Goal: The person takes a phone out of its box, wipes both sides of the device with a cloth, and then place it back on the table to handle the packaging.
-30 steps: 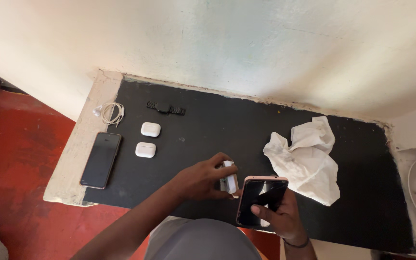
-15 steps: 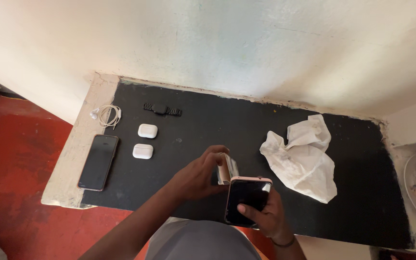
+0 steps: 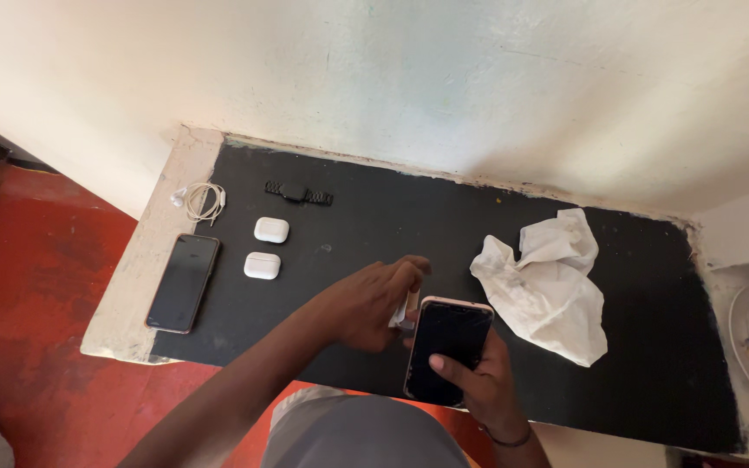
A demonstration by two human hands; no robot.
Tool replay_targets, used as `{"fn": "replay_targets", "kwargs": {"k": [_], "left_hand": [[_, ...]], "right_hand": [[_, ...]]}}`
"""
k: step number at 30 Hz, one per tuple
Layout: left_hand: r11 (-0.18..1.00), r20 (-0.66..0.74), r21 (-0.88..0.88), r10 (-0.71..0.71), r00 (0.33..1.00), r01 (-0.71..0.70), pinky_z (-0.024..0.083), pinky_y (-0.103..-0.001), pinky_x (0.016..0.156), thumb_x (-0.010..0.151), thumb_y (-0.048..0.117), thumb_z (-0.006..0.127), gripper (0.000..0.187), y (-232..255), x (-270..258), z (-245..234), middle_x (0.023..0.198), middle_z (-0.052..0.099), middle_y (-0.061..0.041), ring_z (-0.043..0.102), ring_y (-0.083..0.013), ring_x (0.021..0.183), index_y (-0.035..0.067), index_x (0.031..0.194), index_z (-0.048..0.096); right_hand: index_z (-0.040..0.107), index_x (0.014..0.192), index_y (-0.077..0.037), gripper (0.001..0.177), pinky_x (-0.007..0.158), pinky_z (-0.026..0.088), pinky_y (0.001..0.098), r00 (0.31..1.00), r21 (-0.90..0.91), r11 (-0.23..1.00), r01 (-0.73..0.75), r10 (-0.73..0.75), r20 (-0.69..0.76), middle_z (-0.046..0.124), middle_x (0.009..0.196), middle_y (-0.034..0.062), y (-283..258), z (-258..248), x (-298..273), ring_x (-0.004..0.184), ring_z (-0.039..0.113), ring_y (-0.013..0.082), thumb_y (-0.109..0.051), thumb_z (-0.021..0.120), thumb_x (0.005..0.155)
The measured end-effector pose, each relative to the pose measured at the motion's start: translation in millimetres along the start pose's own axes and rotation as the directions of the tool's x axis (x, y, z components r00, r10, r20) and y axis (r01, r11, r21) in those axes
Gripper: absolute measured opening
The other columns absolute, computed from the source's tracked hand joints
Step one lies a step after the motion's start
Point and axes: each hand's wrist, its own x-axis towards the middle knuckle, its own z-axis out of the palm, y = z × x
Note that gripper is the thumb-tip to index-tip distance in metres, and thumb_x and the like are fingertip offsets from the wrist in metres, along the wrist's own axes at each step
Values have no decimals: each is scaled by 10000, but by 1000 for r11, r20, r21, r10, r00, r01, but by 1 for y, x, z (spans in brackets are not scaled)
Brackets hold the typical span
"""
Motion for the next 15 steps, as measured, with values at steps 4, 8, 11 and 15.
{"fn": "replay_targets", "kwargs": {"k": [4,8,11,15], "left_hand": [[995,8,-81,-52,999,52,514,-454,965,725,171,868,685,-3,-2,10,1434,509,-157,624,-377,1163,45,1216,407],[976,-69,-215,-62,996,46,541,-432,1013,787,246,857,667,-11,-11,23,1520,459,-182,598,-384,1291,48,1188,363],[939,-69,-345,-30,997,4,532,-440,1057,834,251,805,628,-13,-22,25,1545,425,-207,583,-387,1336,52,1199,334],[887,-130,-460,-31,991,-33,409,-505,1178,932,108,711,469,-9,-37,22,1583,398,-244,469,-427,1455,42,1250,373]], "right_hand": [[524,1349,51,538,931,631,456,998,67,996,57,-54,-39,733,1166,260,3,-2,4,1052,765,330,-67,740,872],[555,1274,66,459,859,638,449,998,73,997,0,4,-58,774,1043,260,13,-7,0,996,779,336,-63,741,874],[579,1254,73,428,840,626,413,996,-55,998,6,-10,-85,772,1039,240,21,-6,-5,954,748,300,-52,749,883],[549,1278,64,490,859,633,425,993,65,998,8,0,-114,773,1038,251,22,-1,-7,975,766,319,-75,753,855]]}}
